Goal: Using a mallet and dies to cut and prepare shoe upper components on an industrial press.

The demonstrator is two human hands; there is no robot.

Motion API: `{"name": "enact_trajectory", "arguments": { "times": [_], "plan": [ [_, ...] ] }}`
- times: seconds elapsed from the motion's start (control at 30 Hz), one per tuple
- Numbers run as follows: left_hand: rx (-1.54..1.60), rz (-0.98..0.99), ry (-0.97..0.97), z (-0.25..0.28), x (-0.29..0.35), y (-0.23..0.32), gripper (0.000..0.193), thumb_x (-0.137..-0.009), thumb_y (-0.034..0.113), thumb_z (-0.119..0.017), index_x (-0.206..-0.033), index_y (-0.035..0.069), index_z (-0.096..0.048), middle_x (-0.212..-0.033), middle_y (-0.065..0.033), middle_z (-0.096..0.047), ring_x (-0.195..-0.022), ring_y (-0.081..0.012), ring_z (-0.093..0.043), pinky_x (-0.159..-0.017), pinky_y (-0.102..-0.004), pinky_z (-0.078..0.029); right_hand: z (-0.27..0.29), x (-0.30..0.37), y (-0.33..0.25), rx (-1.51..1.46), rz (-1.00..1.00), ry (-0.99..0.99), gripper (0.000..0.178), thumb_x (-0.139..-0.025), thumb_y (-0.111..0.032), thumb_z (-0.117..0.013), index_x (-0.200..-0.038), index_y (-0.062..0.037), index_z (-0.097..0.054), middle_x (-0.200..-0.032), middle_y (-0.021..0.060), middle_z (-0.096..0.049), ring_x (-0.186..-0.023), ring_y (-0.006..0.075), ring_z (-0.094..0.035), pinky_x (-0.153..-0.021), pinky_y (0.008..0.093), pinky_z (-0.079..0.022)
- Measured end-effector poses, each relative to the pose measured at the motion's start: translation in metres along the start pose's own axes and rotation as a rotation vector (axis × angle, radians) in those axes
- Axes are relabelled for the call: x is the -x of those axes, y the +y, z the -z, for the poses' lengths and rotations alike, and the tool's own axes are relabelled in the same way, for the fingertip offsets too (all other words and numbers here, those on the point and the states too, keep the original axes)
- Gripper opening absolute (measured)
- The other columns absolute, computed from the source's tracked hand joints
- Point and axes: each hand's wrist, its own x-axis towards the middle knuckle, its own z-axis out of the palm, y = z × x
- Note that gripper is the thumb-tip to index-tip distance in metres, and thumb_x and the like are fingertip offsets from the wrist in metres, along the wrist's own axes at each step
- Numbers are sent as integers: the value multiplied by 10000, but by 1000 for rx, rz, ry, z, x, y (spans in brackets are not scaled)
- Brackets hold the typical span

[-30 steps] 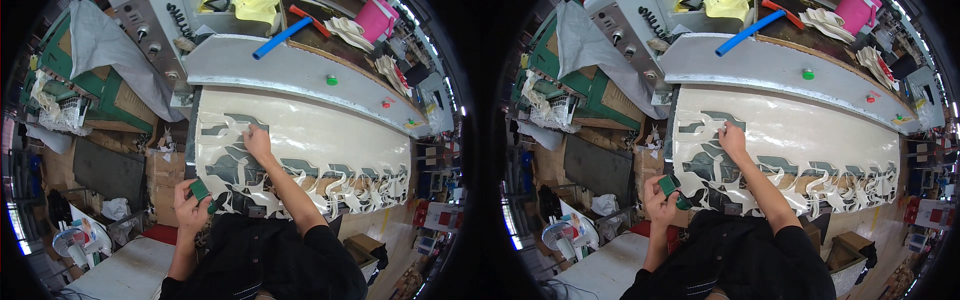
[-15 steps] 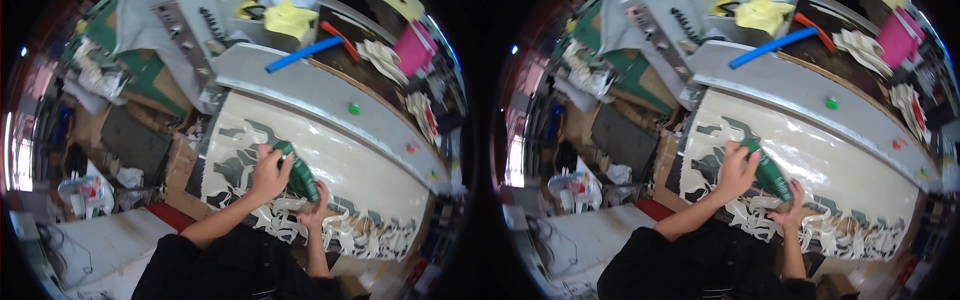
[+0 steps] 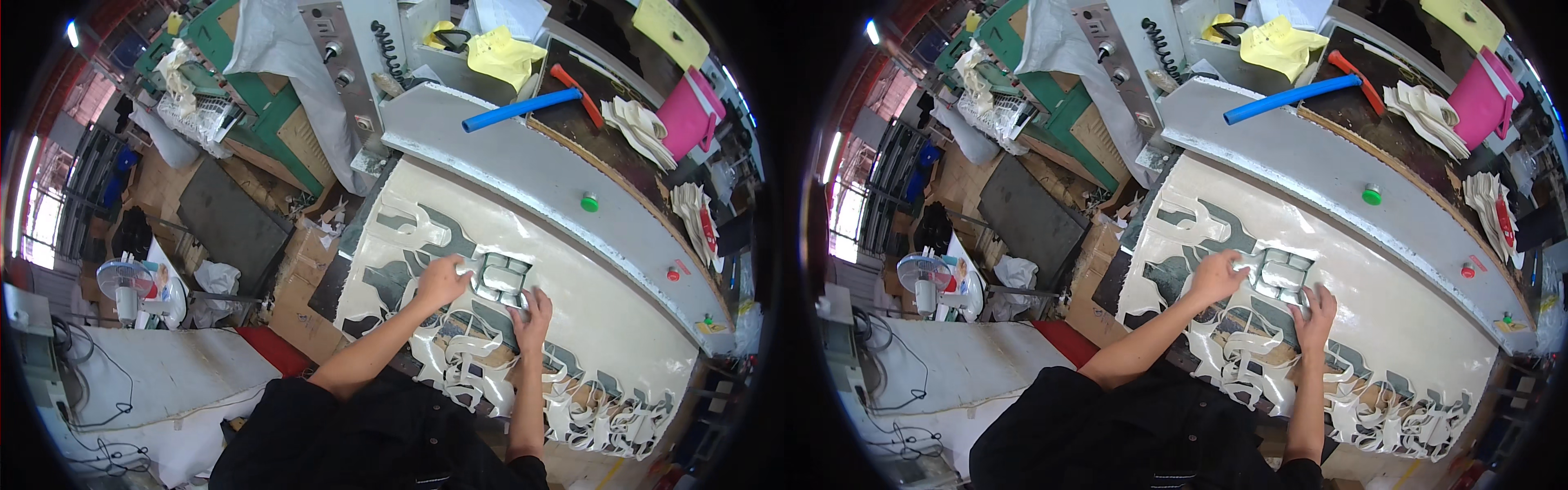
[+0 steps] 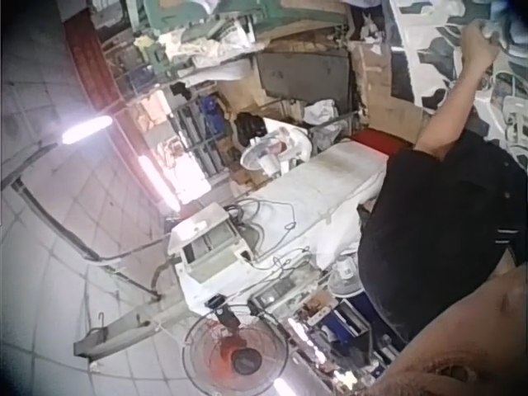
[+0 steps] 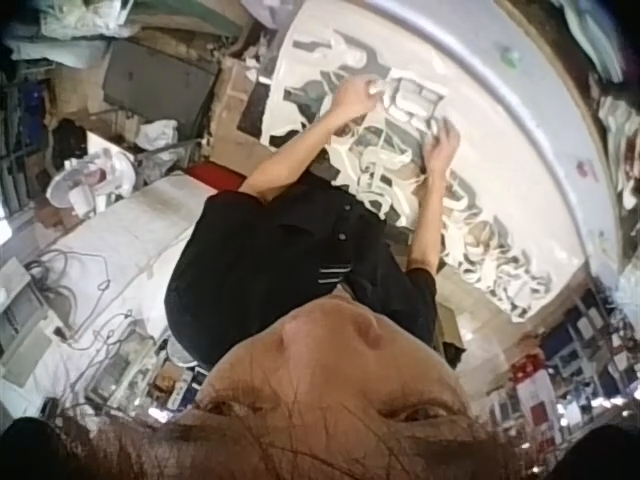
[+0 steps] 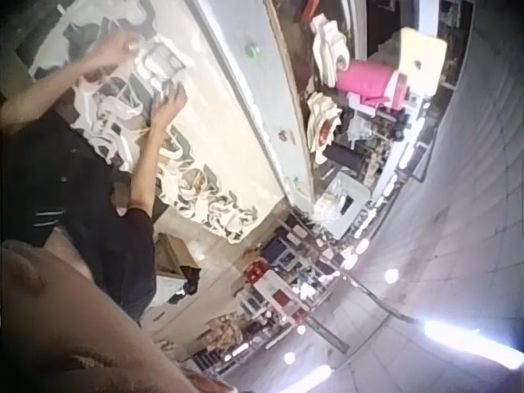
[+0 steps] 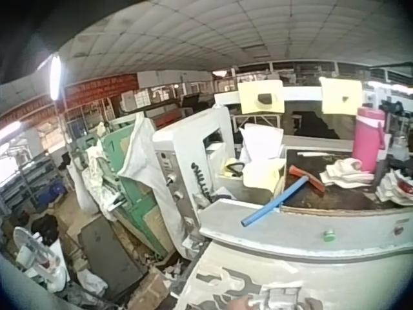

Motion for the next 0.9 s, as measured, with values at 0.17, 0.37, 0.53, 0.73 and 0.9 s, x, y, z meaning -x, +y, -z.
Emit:
{"name": "enact_trajectory", "arguments": {
  "times": [0.17, 0.37, 0.53, 0.73, 0.9],
  "plan": [
    [-36, -335, 82, 15, 9, -35, 725, -804, 227, -891, -1423, 36, -568, -1199, -201, -659, -1183, -396, -600, -1055, -479, -472, -24, -3, -24, 23, -94, 101, 573, -786, -202, -894, -1326, -163, -708, -1316, 153, -713, -1363, 408, -561, -1233, 593, -294],
    [-18, -363, 151, -13, 18, -68, 671, -814, 241, -878, -1399, 44, -615, -1161, -161, -722, -1146, -358, -629, -1107, -529, -408, -45, 11, -55, -36, -200, 135, 467, -834, -150, -873, -1276, -123, -725, -1271, 138, -748, -1439, 407, -531, -1279, 613, -193],
    [-43, -457, 171, -16, 19, -77, 606, -836, 266, -861, -1353, 12, -672, -1238, -169, -715, -1206, -344, -627, -1131, -515, -395, -45, 19, -46, -90, -192, 160, 437, -827, -80, -866, -1246, -74, -743, -1227, 134, -772, -1379, 365, -612, -1290, 598, -178],
    [-91, -488, 182, -18, 18, -72, 662, -849, 259, -826, -1414, -14, -617, -1258, -185, -689, -1254, -364, -583, -1120, -513, -378, -48, 19, -46, -10, -134, 158, 443, -829, -138, -873, -1253, -107, -750, -1216, 120, -775, -1342, 361, -639, -1277, 612, -208],
    [-114, -482, 172, -14, 16, -77, 696, -855, 274, -821, -1441, -22, -591, -1270, -182, -683, -1268, -358, -571, -1127, -513, -367, -49, 17, -49, 3, -141, 150, 444, -824, -133, -877, -1244, -75, -745, -1219, 114, -771, -1335, 355, -645, -1270, 617, -230]
  ]
}}
